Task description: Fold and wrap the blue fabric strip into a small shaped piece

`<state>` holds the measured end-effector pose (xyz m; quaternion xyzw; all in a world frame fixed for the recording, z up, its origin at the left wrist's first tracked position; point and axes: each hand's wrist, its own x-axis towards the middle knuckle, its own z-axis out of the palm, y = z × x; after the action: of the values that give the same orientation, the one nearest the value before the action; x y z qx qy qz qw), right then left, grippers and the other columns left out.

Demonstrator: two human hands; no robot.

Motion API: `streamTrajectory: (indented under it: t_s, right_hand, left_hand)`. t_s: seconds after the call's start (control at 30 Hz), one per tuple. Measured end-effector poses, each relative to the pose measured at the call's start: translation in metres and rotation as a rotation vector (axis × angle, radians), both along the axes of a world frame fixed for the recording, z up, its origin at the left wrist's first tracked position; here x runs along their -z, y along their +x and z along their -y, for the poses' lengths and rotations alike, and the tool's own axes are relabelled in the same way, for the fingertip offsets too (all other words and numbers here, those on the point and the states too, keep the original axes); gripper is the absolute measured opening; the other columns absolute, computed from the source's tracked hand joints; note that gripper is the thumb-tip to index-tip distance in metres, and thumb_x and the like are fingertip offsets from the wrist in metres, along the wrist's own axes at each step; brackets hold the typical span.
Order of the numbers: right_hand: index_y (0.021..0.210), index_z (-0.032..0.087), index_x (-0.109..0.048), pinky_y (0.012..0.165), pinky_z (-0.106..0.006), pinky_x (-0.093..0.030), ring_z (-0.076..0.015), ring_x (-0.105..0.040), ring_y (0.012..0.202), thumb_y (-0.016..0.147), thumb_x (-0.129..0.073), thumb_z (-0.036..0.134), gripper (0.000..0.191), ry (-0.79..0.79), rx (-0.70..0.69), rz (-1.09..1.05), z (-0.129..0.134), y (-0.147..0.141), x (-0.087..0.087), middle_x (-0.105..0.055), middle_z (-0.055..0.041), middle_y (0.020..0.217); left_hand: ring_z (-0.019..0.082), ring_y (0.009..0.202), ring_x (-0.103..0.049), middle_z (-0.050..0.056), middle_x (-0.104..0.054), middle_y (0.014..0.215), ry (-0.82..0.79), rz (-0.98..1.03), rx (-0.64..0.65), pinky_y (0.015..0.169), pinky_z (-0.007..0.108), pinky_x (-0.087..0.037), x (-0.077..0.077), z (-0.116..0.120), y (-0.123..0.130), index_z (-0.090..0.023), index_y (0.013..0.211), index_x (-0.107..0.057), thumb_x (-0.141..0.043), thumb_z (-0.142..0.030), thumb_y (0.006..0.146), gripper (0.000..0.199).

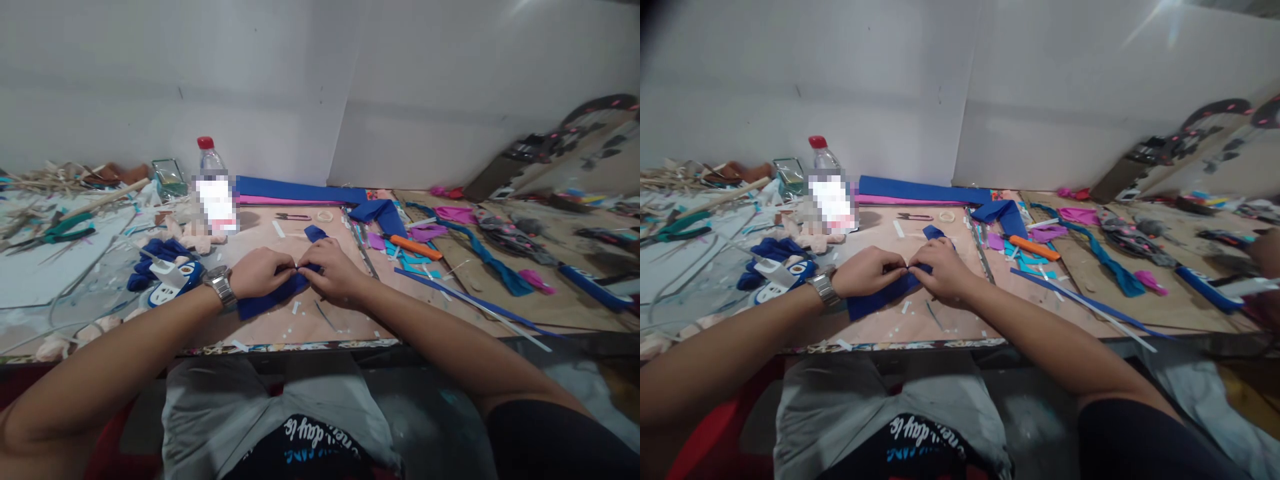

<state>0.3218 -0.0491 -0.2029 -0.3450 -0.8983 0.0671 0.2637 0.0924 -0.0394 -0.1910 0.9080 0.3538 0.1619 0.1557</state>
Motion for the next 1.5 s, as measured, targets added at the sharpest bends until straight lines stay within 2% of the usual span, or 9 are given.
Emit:
streamTrajectory:
  t_s: [0.23,0.6,0.77,0.87,1.0,1.23,1.37,1.5]
  right_hand:
    - [0.095,0.022,-0.073,0.096,-0.045,-0.035,-0.0240,-0.064,0.095,0.094,-0.067,0.028,0.009,-0.008,-0.008,-0.057,0.0004,-0.0004,-0.0005,-0.079,-0.0047,0.094]
    - [0.093,0.023,-0.077,0.094,-0.045,-0.039,-0.0231,-0.066,0.093,0.094,-0.070,0.027,0.008,0.028,-0.004,-0.110,-0.0036,0.0014,0.0039,-0.081,-0.0029,0.092]
    - [0.094,0.024,-0.077,0.095,-0.045,-0.039,-0.0232,-0.066,0.094,0.092,-0.073,0.026,0.005,0.053,-0.010,-0.140,-0.0048,0.0022,0.0052,-0.081,-0.0023,0.092]
    - [0.092,0.024,-0.076,0.094,-0.045,-0.039,-0.0234,-0.065,0.094,0.092,-0.073,0.026,0.004,0.071,-0.014,-0.148,-0.0047,0.0022,0.0050,-0.081,-0.0020,0.090]
    - [0.093,0.024,-0.076,0.094,-0.045,-0.039,-0.0235,-0.066,0.094,0.092,-0.072,0.027,0.005,0.083,-0.030,-0.146,-0.0046,0.0016,0.0043,-0.081,-0.0024,0.091]
    - [0.092,0.024,-0.077,0.092,-0.045,-0.039,-0.0211,-0.067,0.088,0.092,-0.072,0.025,0.004,0.128,-0.097,-0.149,-0.0048,0.0019,0.0030,-0.079,-0.0032,0.088]
    - [0.091,0.025,-0.077,0.092,-0.045,-0.038,-0.0205,-0.067,0.088,0.092,-0.072,0.025,0.005,0.127,-0.105,-0.142,-0.0041,0.0017,0.0025,-0.079,-0.0025,0.088]
    - [0.090,0.024,-0.077,0.094,-0.045,-0.035,-0.0198,-0.067,0.088,0.091,-0.073,0.023,0.004,0.137,-0.093,-0.146,-0.0038,0.0022,0.0029,-0.079,-0.0016,0.088]
  left_hand:
    - [0.015,0.066,-0.062,0.003,-0.074,0.076,-0.071,0.068,-0.009,0.065,0.028,-0.037,-0.0045,0.0005,-0.0002,-0.017,0.085,-0.074,-0.055,-0.034,0.097,0.028]
    - [0.015,0.069,-0.064,0.005,-0.077,0.081,-0.098,0.063,0.005,0.067,0.027,-0.039,-0.0034,0.0007,0.0007,-0.017,0.091,-0.077,-0.051,-0.036,0.101,0.033]
    - [0.016,0.072,-0.065,0.005,-0.078,0.084,-0.135,0.089,0.027,0.067,0.027,-0.040,-0.0031,-0.0001,0.0001,-0.018,0.098,-0.078,-0.052,-0.033,0.099,0.031]
    - [0.015,0.068,-0.062,0.004,-0.075,0.080,-0.170,0.116,0.040,0.066,0.027,-0.040,-0.0030,-0.0002,-0.0004,-0.016,0.094,-0.077,-0.052,-0.031,0.097,0.029]
    - [0.014,0.065,-0.057,0.002,-0.068,0.072,-0.242,0.154,0.026,0.064,0.027,-0.039,-0.0044,-0.0001,0.0000,-0.014,0.084,-0.072,-0.051,-0.026,0.093,0.026]
    - [0.014,0.068,-0.056,0.001,-0.067,0.074,-0.445,0.207,-0.004,0.066,0.027,-0.040,-0.0022,-0.0045,0.0000,-0.015,0.085,-0.072,-0.050,-0.021,0.085,0.023]
    - [0.013,0.067,-0.054,0.001,-0.066,0.073,-0.519,0.251,-0.004,0.065,0.027,-0.039,0.0007,-0.0065,-0.0012,-0.015,0.083,-0.072,-0.050,-0.024,0.087,0.024]
    - [0.012,0.065,-0.049,0.001,-0.063,0.071,-0.518,0.274,0.046,0.064,0.027,-0.036,0.0020,-0.0077,-0.0010,-0.013,0.081,-0.072,-0.051,-0.038,0.095,0.035]
